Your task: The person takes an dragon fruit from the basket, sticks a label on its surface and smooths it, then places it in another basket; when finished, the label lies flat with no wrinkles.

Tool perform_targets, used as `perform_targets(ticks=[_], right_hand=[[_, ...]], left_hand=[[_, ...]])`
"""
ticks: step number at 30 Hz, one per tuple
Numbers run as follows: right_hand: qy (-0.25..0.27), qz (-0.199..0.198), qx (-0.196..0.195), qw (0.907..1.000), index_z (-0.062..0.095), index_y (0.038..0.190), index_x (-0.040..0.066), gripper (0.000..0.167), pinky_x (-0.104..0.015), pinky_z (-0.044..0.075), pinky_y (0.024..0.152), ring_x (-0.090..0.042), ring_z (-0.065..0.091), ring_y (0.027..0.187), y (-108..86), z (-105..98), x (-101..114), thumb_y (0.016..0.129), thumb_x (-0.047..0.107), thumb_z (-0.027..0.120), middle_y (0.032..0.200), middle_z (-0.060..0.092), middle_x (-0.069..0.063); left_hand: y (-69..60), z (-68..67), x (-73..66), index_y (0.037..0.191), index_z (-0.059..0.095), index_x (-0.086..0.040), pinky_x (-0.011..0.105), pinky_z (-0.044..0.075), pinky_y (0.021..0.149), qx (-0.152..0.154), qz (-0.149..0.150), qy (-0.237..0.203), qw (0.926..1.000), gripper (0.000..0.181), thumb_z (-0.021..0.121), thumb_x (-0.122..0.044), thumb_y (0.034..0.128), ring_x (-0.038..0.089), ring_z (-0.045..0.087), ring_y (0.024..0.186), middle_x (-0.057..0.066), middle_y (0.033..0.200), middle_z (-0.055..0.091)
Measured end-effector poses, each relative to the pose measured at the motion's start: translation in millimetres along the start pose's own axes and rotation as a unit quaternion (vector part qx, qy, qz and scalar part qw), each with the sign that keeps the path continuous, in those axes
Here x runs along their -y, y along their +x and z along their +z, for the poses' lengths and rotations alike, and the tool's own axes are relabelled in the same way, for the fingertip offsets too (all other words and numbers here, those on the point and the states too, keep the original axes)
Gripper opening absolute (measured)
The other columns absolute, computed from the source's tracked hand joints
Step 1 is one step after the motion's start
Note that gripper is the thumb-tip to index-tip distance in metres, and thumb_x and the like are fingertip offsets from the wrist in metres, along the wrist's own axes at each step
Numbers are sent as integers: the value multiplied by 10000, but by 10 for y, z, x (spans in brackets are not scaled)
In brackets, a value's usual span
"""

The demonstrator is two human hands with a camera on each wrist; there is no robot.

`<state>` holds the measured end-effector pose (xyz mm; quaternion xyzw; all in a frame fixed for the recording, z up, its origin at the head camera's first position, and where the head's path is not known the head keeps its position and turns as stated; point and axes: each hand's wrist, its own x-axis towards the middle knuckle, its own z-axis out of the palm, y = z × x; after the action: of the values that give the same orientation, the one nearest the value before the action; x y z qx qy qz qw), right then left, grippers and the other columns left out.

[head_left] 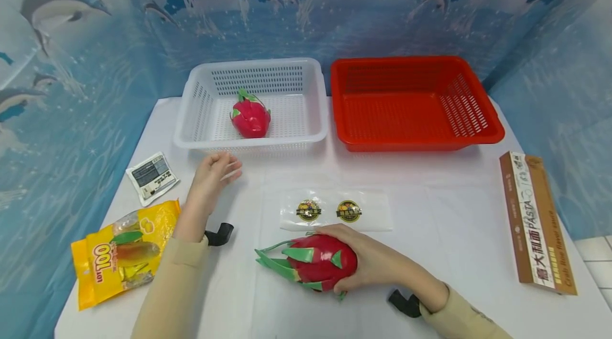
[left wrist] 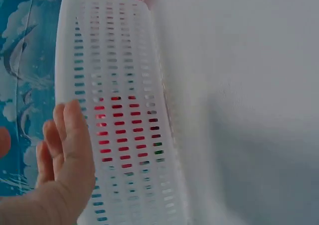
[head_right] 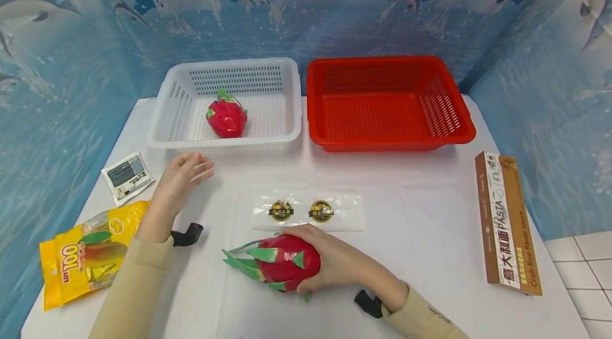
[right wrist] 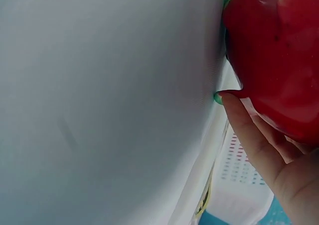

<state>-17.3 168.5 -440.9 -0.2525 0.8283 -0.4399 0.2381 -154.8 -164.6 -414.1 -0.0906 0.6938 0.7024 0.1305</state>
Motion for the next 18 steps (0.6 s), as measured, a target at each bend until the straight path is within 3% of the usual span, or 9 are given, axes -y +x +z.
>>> perform_targets(ticks=[1, 3, 6, 9, 10, 13, 18], right_hand=[[-32, 93, -6, 10000, 357, 1500, 275, 965, -290, 542, 886, -188, 474, 1269, -3, 0, 3, 701, 366, 890, 1392, 475, 79], [-83, 246, -4, 9997, 327, 1513, 240, 1002, -305, 546, 882, -204, 481, 1266, -5, 0, 7, 696, 384, 890, 1381, 491, 55], [-125, 403, -43, 9991, 319, 1505, 228, 1005, -325, 551, 875, -221, 489, 1256, -12, -1, 13, 695, 402, 888, 1364, 512, 24], [-56, 451, -70, 9989, 333, 1478, 260, 972, -328, 550, 879, -215, 503, 1240, -8, 3, 14, 694, 416, 886, 1348, 528, 25], [-36, 449, -84, 9989, 339, 1468, 273, 959, -326, 549, 880, -212, 508, 1233, -6, 5, 12, 694, 421, 886, 1343, 532, 30], [-30, 366, -125, 9992, 349, 1446, 281, 937, -322, 542, 898, -202, 529, 1216, -5, 10, 1, 693, 425, 887, 1325, 548, 43], [-10, 184, -178, 9997, 356, 1434, 264, 920, -314, 537, 917, -203, 542, 1204, -12, 23, -26, 697, 412, 887, 1315, 560, 32]], left_hand=[[-74, 32, 21, 1324, 374, 14, 278, 516, 981, 237, 211, 428, 9986, 424, 464, -295, 1048, 257, 571, 1200, 146, 1262, 509], [-235, 107, 73, 1295, 424, 23, 288, 537, 948, 824, 632, 1074, 9888, 381, 504, -246, 1038, 300, 599, 1168, 215, 1273, 540], [-501, 254, 174, 1259, 511, 12, 351, 540, 955, 1804, 1317, 1871, 9566, 320, 587, -144, 991, 342, 613, 1145, 232, 1264, 584], [-754, 406, 290, 1268, 564, -74, 429, 502, 1007, 2495, 1757, 2461, 9199, 381, 695, -167, 923, 303, 583, 1194, 116, 1286, 607], [-826, 456, 325, 1279, 572, -116, 448, 488, 1022, 2605, 1811, 2638, 9109, 422, 730, -212, 900, 269, 567, 1214, 61, 1306, 602], [-984, 585, 427, 1326, 560, -225, 460, 474, 1032, 2739, 1812, 3009, 8953, 589, 810, -361, 810, 176, 509, 1258, -71, 1362, 548], [-1072, 701, 563, 1362, 534, -277, 422, 502, 998, 2703, 1814, 3426, 8813, 754, 857, -474, 710, 116, 476, 1258, -107, 1388, 509]])
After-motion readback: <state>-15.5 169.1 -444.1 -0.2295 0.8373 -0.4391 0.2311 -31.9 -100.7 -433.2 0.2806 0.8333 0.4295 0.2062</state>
